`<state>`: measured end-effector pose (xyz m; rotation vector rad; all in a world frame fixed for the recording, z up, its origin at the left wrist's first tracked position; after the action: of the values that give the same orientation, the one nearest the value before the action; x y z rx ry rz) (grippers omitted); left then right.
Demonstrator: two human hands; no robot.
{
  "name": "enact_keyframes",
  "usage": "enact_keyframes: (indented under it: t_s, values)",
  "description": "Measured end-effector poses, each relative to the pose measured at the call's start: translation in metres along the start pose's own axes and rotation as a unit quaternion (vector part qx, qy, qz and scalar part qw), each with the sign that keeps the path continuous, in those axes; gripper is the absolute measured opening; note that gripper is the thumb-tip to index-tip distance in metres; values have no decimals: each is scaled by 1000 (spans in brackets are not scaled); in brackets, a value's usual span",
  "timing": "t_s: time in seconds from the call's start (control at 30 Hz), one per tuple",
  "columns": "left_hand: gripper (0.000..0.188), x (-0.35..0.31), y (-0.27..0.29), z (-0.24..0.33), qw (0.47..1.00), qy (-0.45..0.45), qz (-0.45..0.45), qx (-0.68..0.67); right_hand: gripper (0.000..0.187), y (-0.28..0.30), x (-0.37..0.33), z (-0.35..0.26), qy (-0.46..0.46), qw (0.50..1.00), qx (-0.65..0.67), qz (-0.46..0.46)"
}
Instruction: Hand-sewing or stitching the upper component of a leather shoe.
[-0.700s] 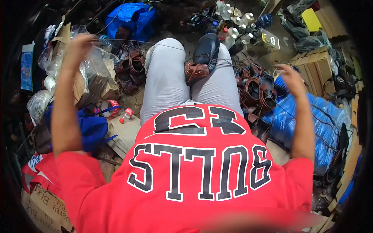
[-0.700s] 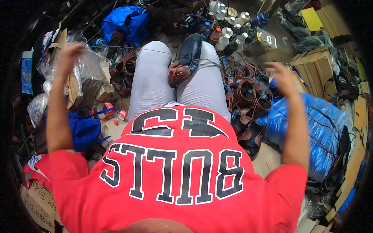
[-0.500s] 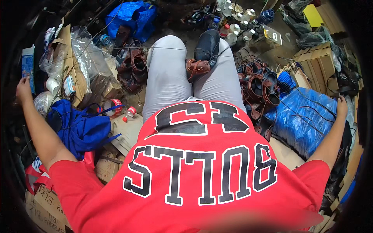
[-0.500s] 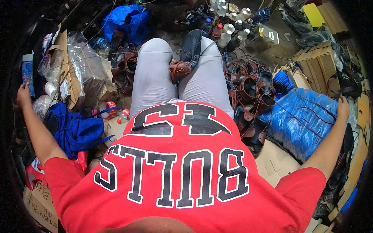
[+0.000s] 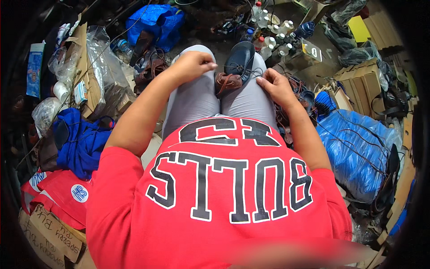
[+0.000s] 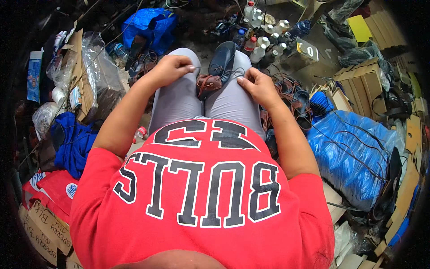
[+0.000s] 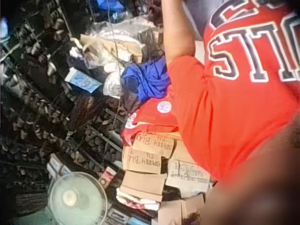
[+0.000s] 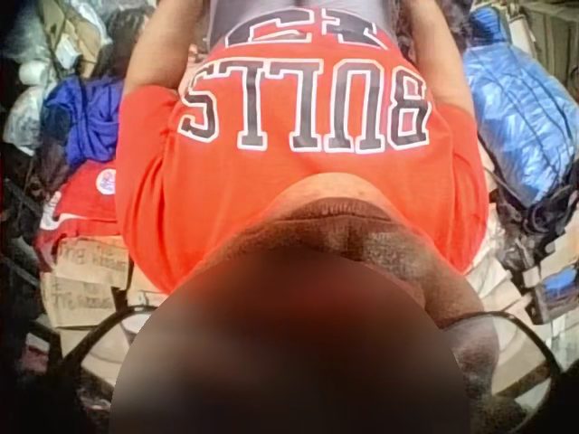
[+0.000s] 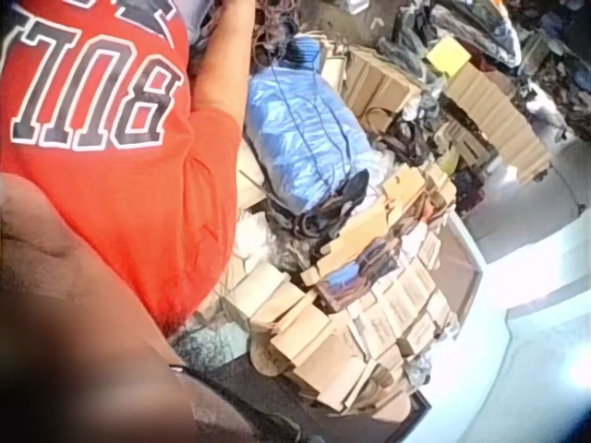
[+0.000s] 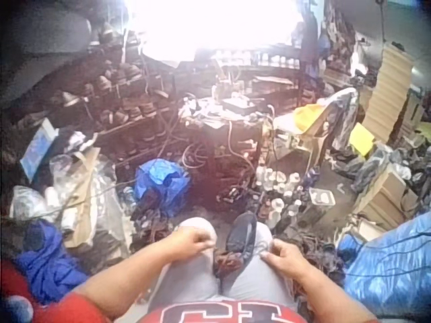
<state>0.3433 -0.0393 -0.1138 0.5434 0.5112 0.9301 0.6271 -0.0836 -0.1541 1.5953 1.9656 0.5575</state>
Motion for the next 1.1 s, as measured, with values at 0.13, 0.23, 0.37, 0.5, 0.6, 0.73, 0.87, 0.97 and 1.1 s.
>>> enact_keyframes:
  t_s: [0.13,0.23,0.37,0.5,0.6,0.73,0.87,0.97,1.1]
  values:
    - [25,-21,41,-46,994,31,40,-95,26,28,-9,-4,5,994,-105,14]
    - [27,-56,81,-104,975,56,143,-159,27,60,-16,28,56,967,-224,106]
    - [25,-92,116,-144,958,170,110,-204,24,109,-43,118,-72,977,-166,117]
    - [35,-60,100,-127,957,108,259,-72,32,115,-43,143,-93,984,-109,107]
    - [40,-5,52,-30,986,-85,133,44,31,78,-13,36,-30,996,-61,65]
    - [48,59,-8,34,974,-224,7,34,18,42,21,-37,135,990,-3,25]
    - [50,94,-18,38,980,-174,-82,46,13,37,44,-43,224,963,-148,-1]
    - [43,94,-15,43,975,-170,-118,82,13,35,46,-39,235,956,-173,-18]
    - [30,98,-17,38,977,-122,-172,16,14,32,44,-41,219,962,-150,-62]
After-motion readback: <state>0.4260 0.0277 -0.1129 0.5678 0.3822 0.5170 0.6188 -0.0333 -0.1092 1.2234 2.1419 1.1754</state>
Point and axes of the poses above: each hand's wrist, its own x-axis towards the middle knuckle, its own y-axis out of the back of the hand, z = x × y, the point moved 1 cm from there along x, towards the middle knuckle, and after that the axes turned 7 degrees about -x, right-handed, at the moved point
